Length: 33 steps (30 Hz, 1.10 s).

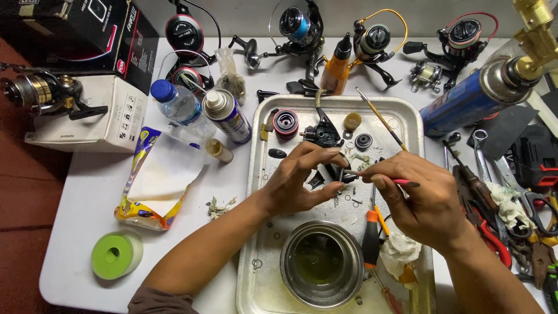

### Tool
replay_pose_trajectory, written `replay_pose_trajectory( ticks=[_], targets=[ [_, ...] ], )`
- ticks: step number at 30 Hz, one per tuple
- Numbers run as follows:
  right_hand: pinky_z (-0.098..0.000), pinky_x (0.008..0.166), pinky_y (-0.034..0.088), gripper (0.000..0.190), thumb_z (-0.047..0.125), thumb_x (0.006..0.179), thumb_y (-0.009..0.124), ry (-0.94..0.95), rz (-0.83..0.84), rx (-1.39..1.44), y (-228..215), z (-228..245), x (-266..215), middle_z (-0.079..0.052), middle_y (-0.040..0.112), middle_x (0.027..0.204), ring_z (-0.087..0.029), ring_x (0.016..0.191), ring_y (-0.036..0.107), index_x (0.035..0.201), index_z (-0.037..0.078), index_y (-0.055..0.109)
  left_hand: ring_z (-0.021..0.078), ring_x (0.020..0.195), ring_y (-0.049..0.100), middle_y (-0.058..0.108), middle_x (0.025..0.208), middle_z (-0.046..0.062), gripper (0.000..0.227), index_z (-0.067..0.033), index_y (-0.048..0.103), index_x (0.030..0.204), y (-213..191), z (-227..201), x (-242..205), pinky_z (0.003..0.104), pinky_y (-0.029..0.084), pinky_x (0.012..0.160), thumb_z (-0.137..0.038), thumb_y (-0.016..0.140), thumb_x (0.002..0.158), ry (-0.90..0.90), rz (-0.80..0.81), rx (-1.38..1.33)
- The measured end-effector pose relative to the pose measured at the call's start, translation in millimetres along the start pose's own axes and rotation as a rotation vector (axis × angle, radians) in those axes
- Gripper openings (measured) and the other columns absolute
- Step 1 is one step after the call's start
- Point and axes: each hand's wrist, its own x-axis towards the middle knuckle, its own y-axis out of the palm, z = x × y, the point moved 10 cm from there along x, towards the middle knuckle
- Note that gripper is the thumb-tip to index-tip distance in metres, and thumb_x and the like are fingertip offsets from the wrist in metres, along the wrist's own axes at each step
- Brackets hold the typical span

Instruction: Reassembling the internal components of a fishing reel body, including lubricating gears and bearings with a brush and applicator tool.

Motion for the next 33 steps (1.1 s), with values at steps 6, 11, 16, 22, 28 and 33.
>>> replay_pose_trajectory(
  ticks=[6,11,16,22,28,33],
  targets=[
    [-0.0317,0.061,0.049,0.025,0.012,0.090,0.042,-0.025,-0.062,0.048,-8,7,0,-0.012,0.067,0.083,-0.023,0.066,0.065,0.090,-0.003,0.062,0.0237,0.098,0.064,0.061,0.105,0.014,0.072,-0.0115,0.022,0.137,-4,25,1,0.032,0.057,0.091,-0.003,0.068,0.084,-0.329,-0.060,-0.414],
    [-0.0308,0.058,0.047,0.027,0.013,0.091,0.041,-0.027,-0.044,0.043,-8,9,4,-0.011,0.066,0.078,-0.023,0.061,0.061,0.085,-0.003,0.062,0.0211,0.089,0.059,0.062,0.103,0.017,0.071,-0.0103,0.021,0.139,2,48,-8,0.029,0.050,0.079,-0.005,0.065,0.084,-0.608,-0.136,-0.829],
    [-0.0335,0.065,0.050,0.030,0.017,0.091,0.040,-0.042,-0.087,0.055,-11,9,-1,-0.013,0.067,0.091,-0.027,0.069,0.064,0.094,-0.005,0.060,0.0190,0.087,0.058,0.062,0.105,0.017,0.073,-0.0103,0.021,0.141,9,55,-14,0.029,0.047,0.081,-0.004,0.065,0.084,-0.625,-0.138,-0.975],
    [-0.0325,0.066,0.050,0.030,0.019,0.092,0.038,-0.036,-0.065,0.066,-9,9,-1,-0.011,0.068,0.090,-0.026,0.068,0.063,0.096,-0.001,0.061,0.0184,0.085,0.058,0.062,0.102,0.019,0.074,-0.0117,0.021,0.141,8,56,-13,0.028,0.045,0.078,-0.007,0.067,0.084,-0.638,-0.159,-1.006],
    [-0.0313,0.061,0.050,0.026,0.015,0.090,0.042,-0.072,-0.066,0.079,-7,11,-2,-0.011,0.068,0.083,-0.025,0.064,0.062,0.093,-0.003,0.061,0.0185,0.085,0.057,0.063,0.102,0.019,0.074,-0.0117,0.021,0.141,8,56,-13,0.030,0.046,0.080,-0.010,0.067,0.083,-0.659,-0.144,-0.990],
    [-0.0267,0.056,0.052,0.026,0.017,0.089,0.043,-0.022,-0.033,0.128,-8,1,-1,-0.011,0.069,0.081,-0.017,0.061,0.065,0.085,0.001,0.064,0.0212,0.095,0.059,0.063,0.101,0.018,0.074,-0.0105,0.021,0.141,9,59,-15,0.030,0.045,0.085,-0.009,0.067,0.083,-0.668,-0.150,-0.989]
  ],
)
